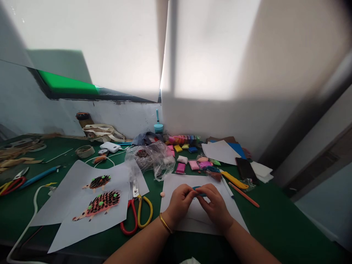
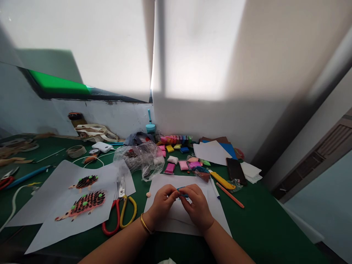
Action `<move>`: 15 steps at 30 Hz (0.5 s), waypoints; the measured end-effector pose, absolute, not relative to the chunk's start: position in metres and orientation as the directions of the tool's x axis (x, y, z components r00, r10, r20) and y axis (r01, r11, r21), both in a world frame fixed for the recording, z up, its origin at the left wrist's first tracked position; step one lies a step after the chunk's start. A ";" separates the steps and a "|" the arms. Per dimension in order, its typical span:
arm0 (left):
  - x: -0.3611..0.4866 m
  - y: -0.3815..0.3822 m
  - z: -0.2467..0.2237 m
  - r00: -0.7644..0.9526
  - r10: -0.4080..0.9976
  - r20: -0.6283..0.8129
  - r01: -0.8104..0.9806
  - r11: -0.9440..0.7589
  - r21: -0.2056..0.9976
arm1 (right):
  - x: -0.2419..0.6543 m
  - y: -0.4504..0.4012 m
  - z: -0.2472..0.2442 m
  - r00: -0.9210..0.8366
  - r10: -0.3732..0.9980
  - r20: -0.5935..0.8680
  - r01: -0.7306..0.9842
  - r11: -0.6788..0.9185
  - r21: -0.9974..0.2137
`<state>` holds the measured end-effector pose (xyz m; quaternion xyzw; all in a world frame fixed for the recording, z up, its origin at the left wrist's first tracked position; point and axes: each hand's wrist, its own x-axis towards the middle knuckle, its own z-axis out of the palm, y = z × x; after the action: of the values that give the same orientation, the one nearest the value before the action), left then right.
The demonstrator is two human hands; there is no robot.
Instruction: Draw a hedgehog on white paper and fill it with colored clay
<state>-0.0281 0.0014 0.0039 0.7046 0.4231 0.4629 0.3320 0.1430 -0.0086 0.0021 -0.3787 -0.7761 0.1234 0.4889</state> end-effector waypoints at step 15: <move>-0.029 0.000 0.004 0.247 0.894 0.374 0.170 -0.420 0.891 | 0.143 -0.010 0.006 -0.225 0.713 0.664 0.464 0.678 -0.570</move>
<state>-0.0291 0.0000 0.0037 0.6933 0.3837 0.4789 0.3778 0.1432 -0.0104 0.0063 -0.3810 -0.7724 0.1262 0.4921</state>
